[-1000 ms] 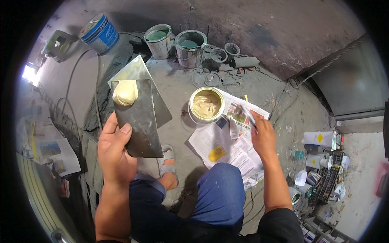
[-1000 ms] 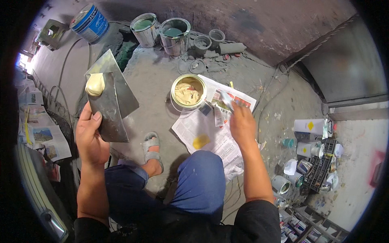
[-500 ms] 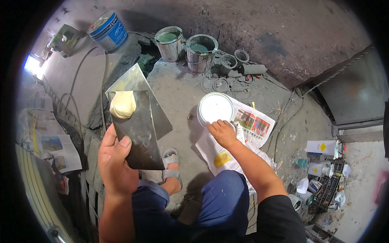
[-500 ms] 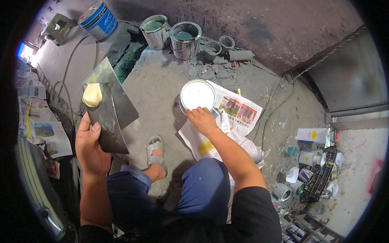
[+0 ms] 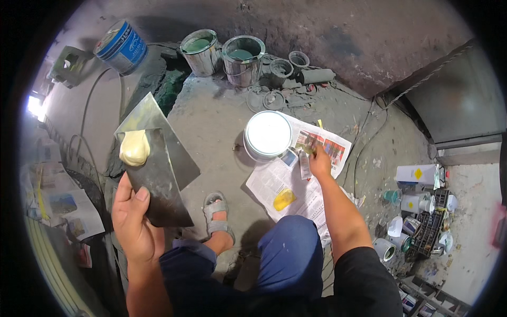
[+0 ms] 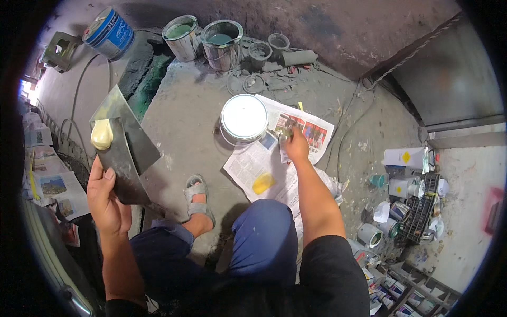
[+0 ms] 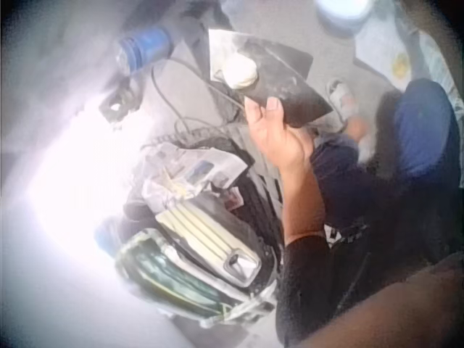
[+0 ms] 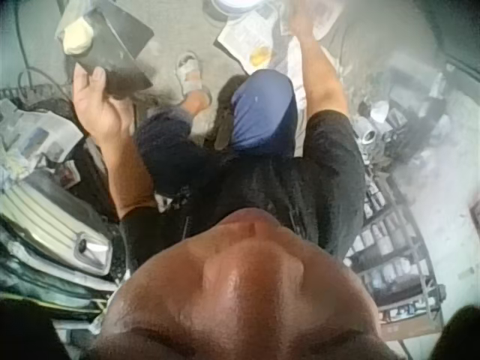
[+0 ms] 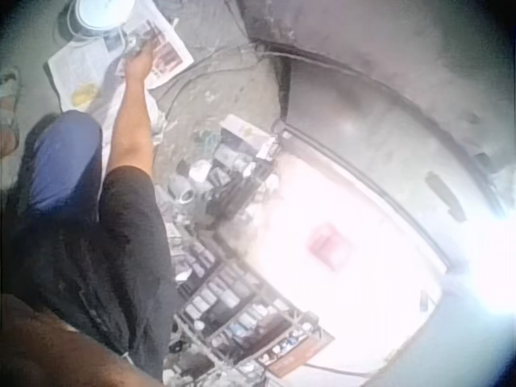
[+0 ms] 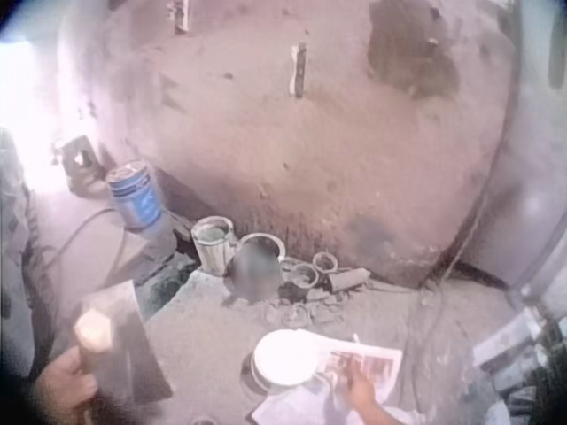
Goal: The person scoops a beige paste from a can onto a metal putty knife, then uses a second knife to spread and smooth the paste across the first blade. The person repeatedly transfers and spreads the paste between the two knives while sitting on the floor.
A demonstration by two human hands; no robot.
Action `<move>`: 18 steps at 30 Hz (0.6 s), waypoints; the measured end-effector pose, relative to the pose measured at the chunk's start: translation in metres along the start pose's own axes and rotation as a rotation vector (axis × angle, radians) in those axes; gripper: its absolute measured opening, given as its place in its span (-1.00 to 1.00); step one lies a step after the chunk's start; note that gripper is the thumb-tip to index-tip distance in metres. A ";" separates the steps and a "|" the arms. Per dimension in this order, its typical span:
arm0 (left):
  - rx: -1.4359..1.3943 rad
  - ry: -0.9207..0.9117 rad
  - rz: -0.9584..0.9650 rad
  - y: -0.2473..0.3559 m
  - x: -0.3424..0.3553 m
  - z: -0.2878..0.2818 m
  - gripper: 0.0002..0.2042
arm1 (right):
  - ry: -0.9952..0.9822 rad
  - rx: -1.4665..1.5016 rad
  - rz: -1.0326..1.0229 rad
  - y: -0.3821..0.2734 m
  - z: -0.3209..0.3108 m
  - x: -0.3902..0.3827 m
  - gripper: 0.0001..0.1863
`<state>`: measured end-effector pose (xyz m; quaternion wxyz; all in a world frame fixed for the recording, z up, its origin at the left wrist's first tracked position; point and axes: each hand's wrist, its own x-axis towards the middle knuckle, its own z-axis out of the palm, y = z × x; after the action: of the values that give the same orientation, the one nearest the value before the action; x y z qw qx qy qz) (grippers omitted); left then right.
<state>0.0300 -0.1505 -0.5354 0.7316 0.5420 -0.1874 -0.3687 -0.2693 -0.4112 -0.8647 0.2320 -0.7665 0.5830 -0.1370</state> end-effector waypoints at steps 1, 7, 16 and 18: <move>-0.016 -0.014 -0.009 -0.002 0.000 -0.002 -0.56 | -0.034 -0.024 0.016 0.019 0.008 -0.006 -0.60; 0.011 0.021 -0.058 -0.012 -0.003 -0.007 -0.54 | 0.015 0.012 0.019 0.035 0.061 -0.013 -0.48; 0.045 0.019 -0.074 -0.016 -0.002 0.000 -0.57 | 0.074 0.065 -0.033 0.034 0.058 -0.008 -0.29; 0.049 -0.009 -0.069 -0.020 -0.001 0.003 -0.56 | 0.182 0.275 0.081 0.052 0.049 -0.006 -0.32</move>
<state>0.0208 -0.1549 -0.5527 0.7040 0.5644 -0.1806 -0.3914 -0.2902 -0.4067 -0.9330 0.2863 -0.6879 0.6076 -0.2750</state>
